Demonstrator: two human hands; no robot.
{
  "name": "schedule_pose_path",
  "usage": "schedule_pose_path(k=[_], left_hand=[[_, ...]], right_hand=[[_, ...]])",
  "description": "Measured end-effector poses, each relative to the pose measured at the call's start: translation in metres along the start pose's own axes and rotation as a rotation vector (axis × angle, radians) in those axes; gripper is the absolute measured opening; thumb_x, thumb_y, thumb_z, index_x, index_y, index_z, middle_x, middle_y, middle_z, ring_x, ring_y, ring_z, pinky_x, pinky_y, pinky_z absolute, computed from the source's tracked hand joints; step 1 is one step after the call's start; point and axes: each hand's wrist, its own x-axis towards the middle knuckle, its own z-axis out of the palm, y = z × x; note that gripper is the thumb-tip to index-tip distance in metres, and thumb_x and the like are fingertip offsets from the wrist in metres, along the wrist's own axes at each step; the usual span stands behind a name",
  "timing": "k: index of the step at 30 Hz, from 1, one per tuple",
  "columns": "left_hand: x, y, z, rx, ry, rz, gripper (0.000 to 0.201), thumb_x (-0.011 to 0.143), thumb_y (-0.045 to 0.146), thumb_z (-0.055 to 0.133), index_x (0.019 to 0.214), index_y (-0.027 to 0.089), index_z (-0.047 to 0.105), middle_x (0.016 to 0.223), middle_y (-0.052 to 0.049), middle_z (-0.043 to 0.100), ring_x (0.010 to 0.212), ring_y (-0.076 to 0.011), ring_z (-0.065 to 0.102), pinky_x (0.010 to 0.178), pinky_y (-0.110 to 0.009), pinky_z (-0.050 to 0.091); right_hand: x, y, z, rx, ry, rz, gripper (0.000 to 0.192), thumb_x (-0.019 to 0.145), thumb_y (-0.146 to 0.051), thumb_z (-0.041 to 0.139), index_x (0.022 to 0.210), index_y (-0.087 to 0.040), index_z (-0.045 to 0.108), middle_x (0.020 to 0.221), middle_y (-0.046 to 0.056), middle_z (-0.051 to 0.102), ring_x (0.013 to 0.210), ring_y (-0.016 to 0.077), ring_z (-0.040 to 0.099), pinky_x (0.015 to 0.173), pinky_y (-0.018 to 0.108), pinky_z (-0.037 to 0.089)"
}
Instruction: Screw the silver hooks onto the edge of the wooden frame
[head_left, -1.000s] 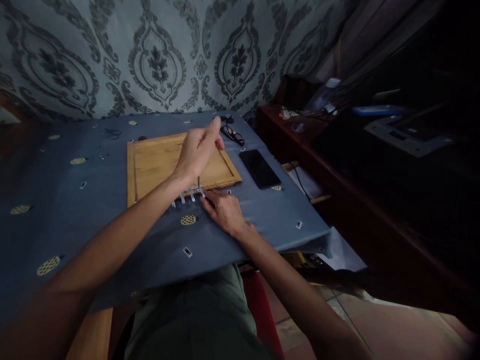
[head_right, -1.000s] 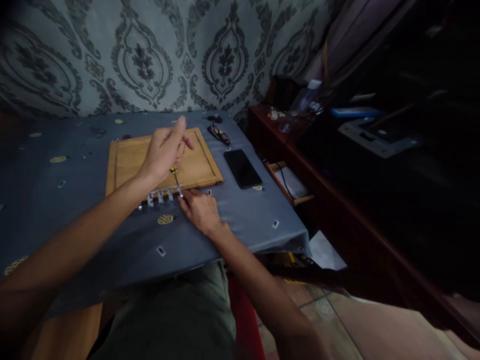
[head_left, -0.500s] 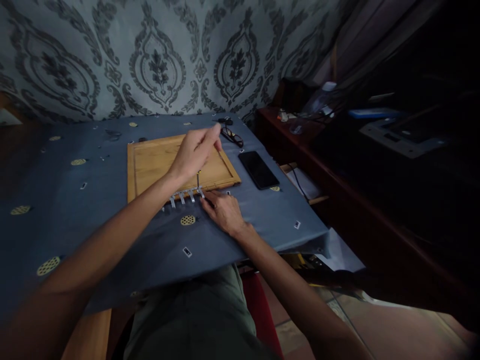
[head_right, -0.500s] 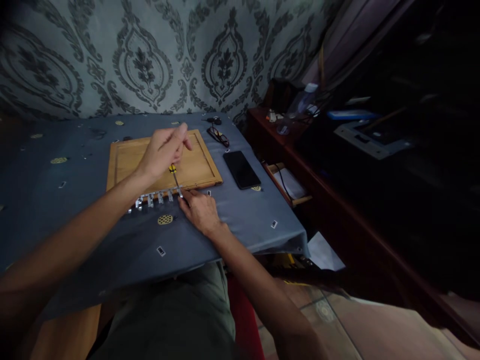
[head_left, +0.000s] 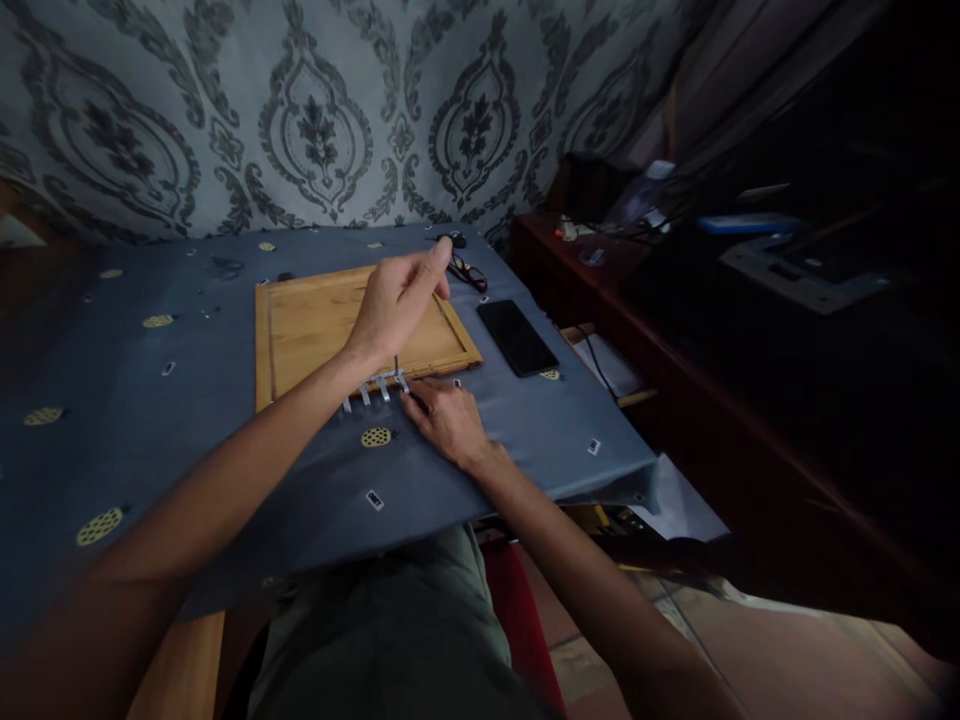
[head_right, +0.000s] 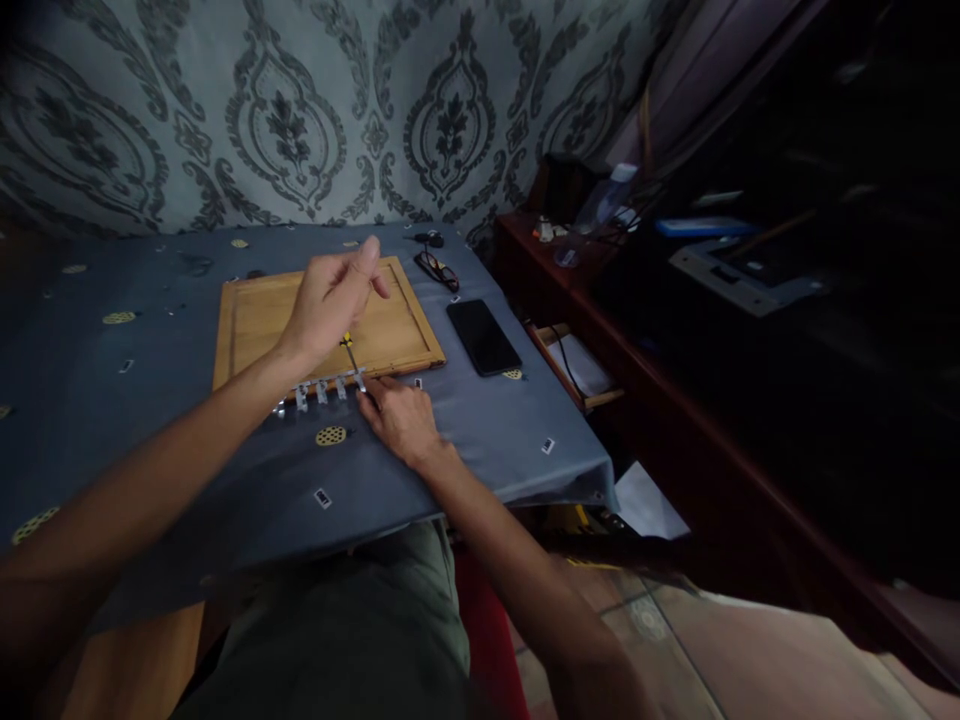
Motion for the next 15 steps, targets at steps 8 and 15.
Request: schedule_pose_path(k=[8,15], left_hand=[[0.0058,-0.007,-0.0008,-0.04,-0.018,0.024,0.072,0.091,0.081,0.04,0.057,0.021,0.06,0.05,0.0,0.048,0.052,-0.0103,0.046,0.049,-0.029,0.031],[0.0055,-0.0067,-0.0075,-0.215,-0.225,-0.089,0.065,0.092,0.076,0.046,0.059,0.022,0.059,0.037,0.007,0.029,0.035,-0.0068,0.025,0.038,-0.027,0.021]], right_hand=[[0.0,-0.0011,-0.0007,-0.004,-0.01,0.018,0.039,0.109,-0.036,0.041,0.135,-0.025,0.067,0.124,0.008,0.076,0.109,0.0221,0.072,0.083,0.027,0.048],[0.0006,-0.0001,0.0003,0.0,-0.004,0.019,0.04,0.109,-0.036,0.041,0.138,-0.025,0.065,0.126,0.009,0.076,0.111,0.0229,0.072,0.084,0.028,0.05]])
